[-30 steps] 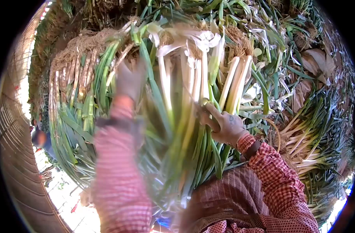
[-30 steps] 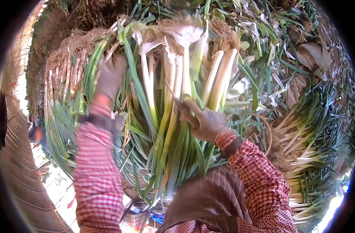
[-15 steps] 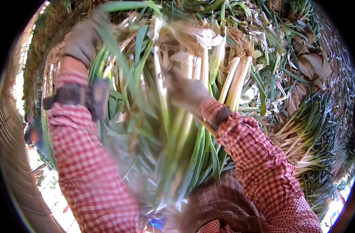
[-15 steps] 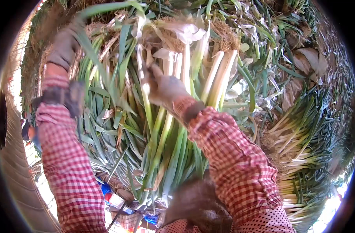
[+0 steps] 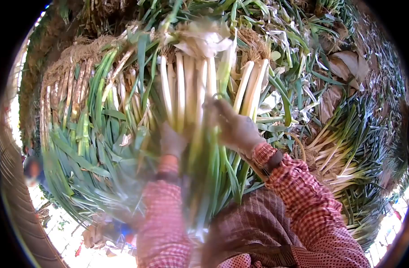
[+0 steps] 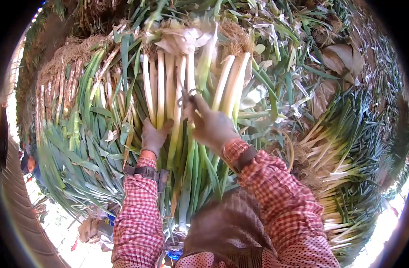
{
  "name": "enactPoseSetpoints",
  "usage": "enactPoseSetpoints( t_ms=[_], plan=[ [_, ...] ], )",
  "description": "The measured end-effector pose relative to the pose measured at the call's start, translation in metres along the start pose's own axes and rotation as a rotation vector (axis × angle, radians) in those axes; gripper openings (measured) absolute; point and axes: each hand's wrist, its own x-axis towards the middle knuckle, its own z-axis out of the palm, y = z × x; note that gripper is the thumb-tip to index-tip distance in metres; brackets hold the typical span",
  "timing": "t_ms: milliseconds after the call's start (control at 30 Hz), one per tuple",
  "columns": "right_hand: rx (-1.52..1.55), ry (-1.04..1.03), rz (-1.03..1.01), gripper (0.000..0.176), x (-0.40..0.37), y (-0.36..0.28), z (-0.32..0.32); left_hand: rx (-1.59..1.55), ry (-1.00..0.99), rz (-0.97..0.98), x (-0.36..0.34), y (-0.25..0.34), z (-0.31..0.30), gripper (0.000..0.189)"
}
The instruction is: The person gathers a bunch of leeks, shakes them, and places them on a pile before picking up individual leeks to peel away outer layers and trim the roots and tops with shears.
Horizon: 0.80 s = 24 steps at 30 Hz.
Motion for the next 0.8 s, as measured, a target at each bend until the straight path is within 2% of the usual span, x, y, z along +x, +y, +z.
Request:
enactPoseSetpoints(
  t_ms=[67, 167, 233, 267, 333, 467, 500, 600, 633, 667, 700, 733, 800],
  plan=[
    [-0.008, 0.181, 0.034, 0.069, 0.000, 0.008, -0.001, 0.014, 0.012, 0.035, -0.009, -0.001, 0.012, 0.123],
    [-0.024, 0.086, 0.032, 0.089, -0.039, 0.041, 0.000, 0.121, 0.008, -0.021, -0.032, 0.012, 0.026, 0.134],
    [0.165, 0.149, 0.075, 0.097, -0.064, 0.051, -0.018, 0.183, -0.003, 0.032, -0.043, 0.019, 0.036, 0.135],
    [0.140, 0.292, 0.145, 0.095, -0.063, 0.071, -0.018, 0.256, 0.012, 0.069, -0.049, 0.019, 0.040, 0.135],
    [0.292, 0.326, 0.230, 0.094, -0.063, 0.091, -0.033, 0.269, -0.024, 0.060, -0.053, 0.021, 0.045, 0.135],
    [0.138, 0.314, -0.072, 0.092, -0.059, 0.097, -0.030, 0.172, 0.009, 0.017, -0.062, 0.034, 0.044, 0.124],
    [0.204, 0.289, 0.012, 0.093, -0.059, 0.093, -0.034, 0.251, 0.032, 0.052, -0.060, 0.027, 0.049, 0.126],
    [0.341, 0.263, -0.042, 0.094, -0.053, 0.074, -0.032, 0.444, 0.056, 0.132, -0.059, 0.021, 0.056, 0.126],
    [0.331, 0.128, -0.017, 0.095, -0.061, 0.067, -0.036, 0.480, 0.030, 0.133, -0.066, 0.025, 0.059, 0.124],
    [0.237, 0.106, -0.032, 0.095, -0.066, 0.064, -0.035, 0.515, 0.004, 0.126, -0.076, 0.031, 0.059, 0.122],
    [0.247, 0.168, -0.038, 0.094, -0.072, 0.058, -0.035, 0.554, 0.056, 0.231, -0.084, 0.036, 0.061, 0.115],
    [0.254, 0.232, -0.044, 0.093, -0.080, 0.053, -0.036, 0.623, -0.064, 0.125, -0.091, 0.046, 0.065, 0.111],
    [0.210, 0.136, -0.145, 0.093, -0.091, 0.040, -0.033, 0.519, -0.003, 0.277, -0.098, 0.045, 0.076, 0.108]
  ],
)
